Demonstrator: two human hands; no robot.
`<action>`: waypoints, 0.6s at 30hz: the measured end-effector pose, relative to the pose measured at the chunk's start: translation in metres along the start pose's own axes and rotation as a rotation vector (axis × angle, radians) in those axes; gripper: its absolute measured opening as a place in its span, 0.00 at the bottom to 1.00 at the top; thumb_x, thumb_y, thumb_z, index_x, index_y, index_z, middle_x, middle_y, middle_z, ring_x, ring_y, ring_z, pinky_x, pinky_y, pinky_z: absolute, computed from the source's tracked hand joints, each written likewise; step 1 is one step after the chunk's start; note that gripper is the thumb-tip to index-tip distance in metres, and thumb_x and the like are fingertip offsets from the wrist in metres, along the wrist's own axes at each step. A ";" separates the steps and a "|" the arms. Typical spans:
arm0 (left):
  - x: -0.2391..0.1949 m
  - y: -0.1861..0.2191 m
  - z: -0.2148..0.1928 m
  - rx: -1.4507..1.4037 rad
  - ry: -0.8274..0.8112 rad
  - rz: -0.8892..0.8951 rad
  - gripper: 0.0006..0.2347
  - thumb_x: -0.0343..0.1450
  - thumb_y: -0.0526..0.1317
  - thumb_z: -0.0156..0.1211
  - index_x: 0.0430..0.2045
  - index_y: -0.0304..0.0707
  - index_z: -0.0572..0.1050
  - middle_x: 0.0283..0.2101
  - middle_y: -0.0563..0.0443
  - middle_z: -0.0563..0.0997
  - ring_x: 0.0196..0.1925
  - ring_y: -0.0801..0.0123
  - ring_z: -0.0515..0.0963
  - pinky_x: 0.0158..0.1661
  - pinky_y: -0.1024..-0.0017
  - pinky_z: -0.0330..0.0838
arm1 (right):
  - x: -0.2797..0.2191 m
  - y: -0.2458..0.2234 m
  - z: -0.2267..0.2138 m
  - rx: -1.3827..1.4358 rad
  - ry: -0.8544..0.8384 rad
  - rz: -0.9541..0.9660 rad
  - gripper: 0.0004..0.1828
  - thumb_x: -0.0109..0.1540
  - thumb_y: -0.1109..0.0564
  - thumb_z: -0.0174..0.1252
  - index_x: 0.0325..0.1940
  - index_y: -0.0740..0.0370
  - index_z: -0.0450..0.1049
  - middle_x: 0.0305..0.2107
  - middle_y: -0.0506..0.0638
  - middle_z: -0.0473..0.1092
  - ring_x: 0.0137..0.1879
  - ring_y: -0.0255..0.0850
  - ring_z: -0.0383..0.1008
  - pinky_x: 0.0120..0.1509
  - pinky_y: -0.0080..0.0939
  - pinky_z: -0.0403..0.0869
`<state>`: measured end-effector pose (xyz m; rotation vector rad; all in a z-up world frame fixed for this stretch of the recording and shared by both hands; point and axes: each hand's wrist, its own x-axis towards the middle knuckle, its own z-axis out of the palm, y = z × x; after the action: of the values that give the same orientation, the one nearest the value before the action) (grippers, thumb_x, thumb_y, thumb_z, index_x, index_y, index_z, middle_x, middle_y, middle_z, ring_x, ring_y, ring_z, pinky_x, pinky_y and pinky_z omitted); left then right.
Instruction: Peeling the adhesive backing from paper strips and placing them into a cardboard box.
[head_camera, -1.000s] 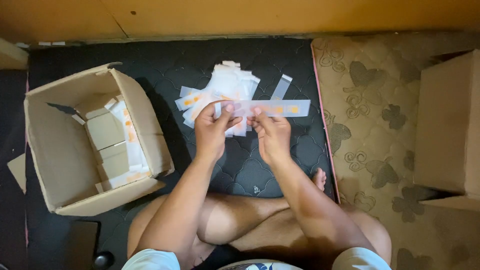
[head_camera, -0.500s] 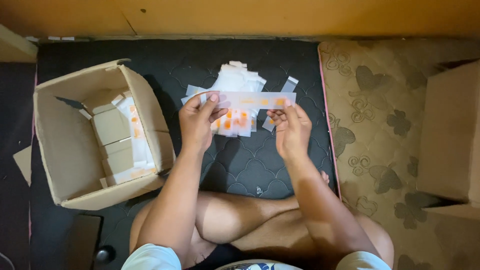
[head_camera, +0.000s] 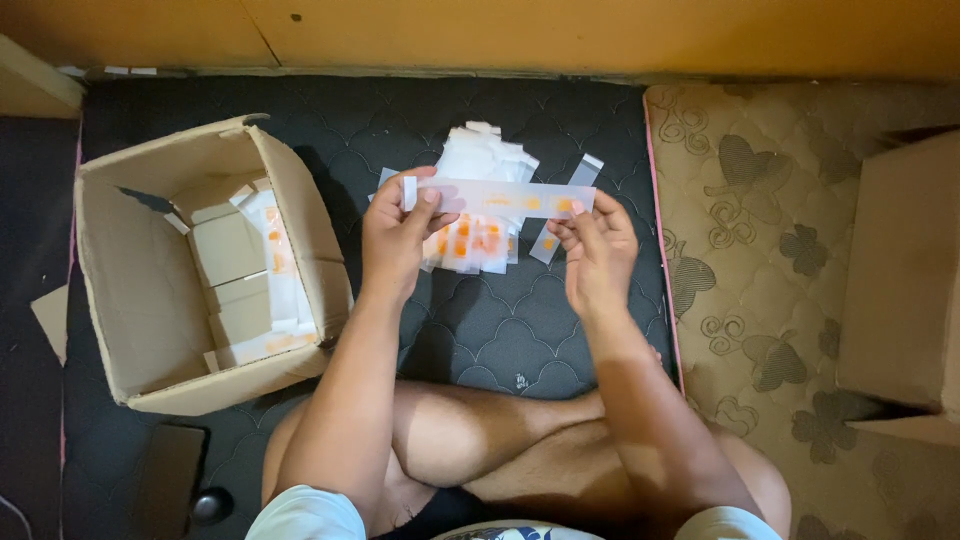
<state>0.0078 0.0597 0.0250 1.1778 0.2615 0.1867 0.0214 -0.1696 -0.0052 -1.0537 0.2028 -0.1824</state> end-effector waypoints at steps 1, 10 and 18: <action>0.002 -0.002 -0.003 0.000 0.000 0.001 0.11 0.75 0.32 0.58 0.49 0.25 0.76 0.39 0.38 0.80 0.40 0.57 0.87 0.43 0.64 0.87 | 0.004 0.002 -0.005 0.000 -0.001 0.000 0.14 0.66 0.63 0.60 0.55 0.71 0.72 0.36 0.59 0.75 0.39 0.44 0.81 0.50 0.45 0.87; 0.015 -0.006 -0.028 0.315 -0.015 0.166 0.04 0.76 0.35 0.62 0.40 0.35 0.80 0.39 0.45 0.77 0.41 0.62 0.85 0.44 0.68 0.84 | 0.018 -0.006 -0.028 -0.005 -0.046 0.076 0.06 0.65 0.62 0.64 0.46 0.64 0.78 0.22 0.49 0.65 0.29 0.41 0.76 0.39 0.43 0.84; -0.001 0.012 -0.017 0.242 -0.023 0.172 0.09 0.74 0.42 0.66 0.38 0.36 0.84 0.31 0.42 0.83 0.35 0.61 0.86 0.42 0.67 0.81 | 0.016 -0.020 -0.021 -0.023 -0.229 -0.017 0.16 0.70 0.51 0.53 0.50 0.70 0.73 0.39 0.66 0.78 0.43 0.53 0.84 0.51 0.49 0.86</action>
<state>0.0020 0.0792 0.0302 1.4433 0.1648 0.2979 0.0308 -0.2011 0.0008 -1.0900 -0.0111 -0.0739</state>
